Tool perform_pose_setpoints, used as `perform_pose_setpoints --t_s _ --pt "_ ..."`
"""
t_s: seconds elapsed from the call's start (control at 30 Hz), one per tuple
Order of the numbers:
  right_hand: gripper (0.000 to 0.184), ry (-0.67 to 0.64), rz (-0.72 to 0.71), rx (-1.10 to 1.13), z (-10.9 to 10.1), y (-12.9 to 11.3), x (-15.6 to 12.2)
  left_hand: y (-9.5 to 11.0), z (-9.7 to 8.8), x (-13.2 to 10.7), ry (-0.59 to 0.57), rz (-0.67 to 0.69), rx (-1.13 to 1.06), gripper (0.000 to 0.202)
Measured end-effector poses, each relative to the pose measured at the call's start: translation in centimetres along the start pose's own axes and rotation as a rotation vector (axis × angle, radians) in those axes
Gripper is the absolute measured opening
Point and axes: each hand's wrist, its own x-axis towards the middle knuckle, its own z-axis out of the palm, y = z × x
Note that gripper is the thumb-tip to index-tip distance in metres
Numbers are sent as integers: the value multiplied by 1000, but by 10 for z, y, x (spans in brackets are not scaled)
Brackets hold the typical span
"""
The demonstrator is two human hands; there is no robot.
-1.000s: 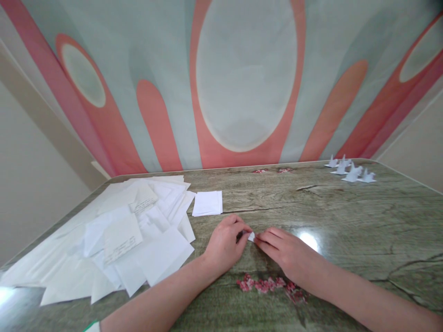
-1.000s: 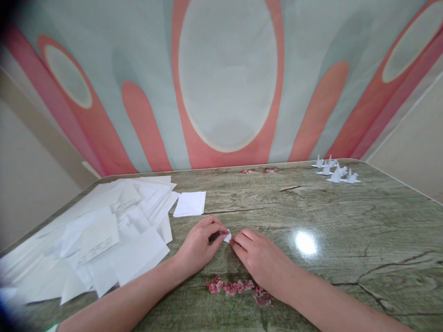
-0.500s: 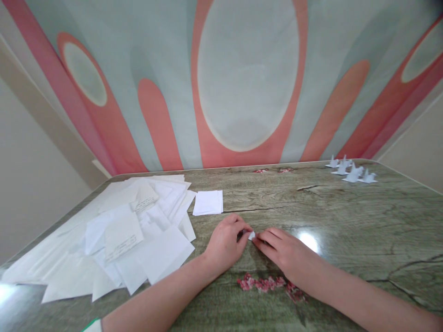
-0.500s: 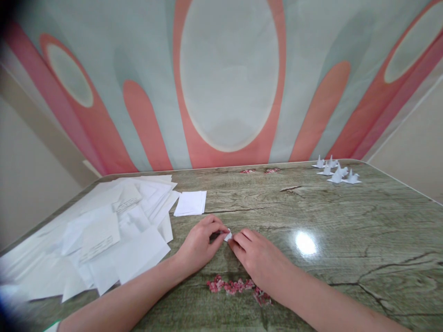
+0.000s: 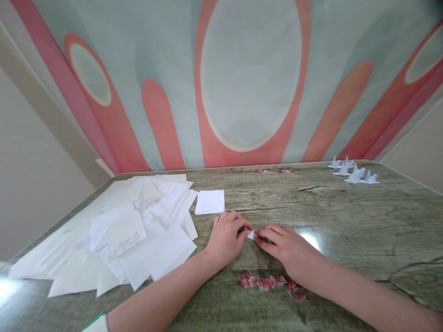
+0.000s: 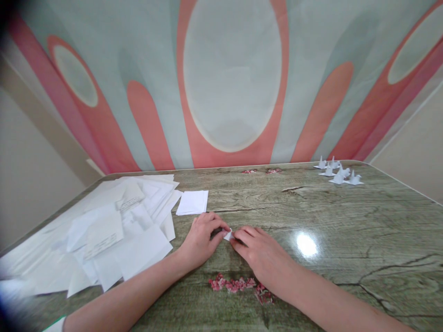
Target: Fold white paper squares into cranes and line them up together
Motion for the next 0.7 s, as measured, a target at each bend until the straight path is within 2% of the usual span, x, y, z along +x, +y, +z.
perform_pose_setpoints --t_s 0.13,0.47,0.57,0.7 --pt "44 -53 15 -30 -3 -2 1 -5 -2 1 10 -19 23 10" --pt "49 -89 104 26 -4 -2 -1 -11 -1 0 29 -38 -49 13" --pt "50 -93 114 49 -5 -2 -1 -9 -1 -1 35 -28 -35 21" --pt "43 -72 114 80 -3 0 0 -9 0 0 26 -47 -20 23"
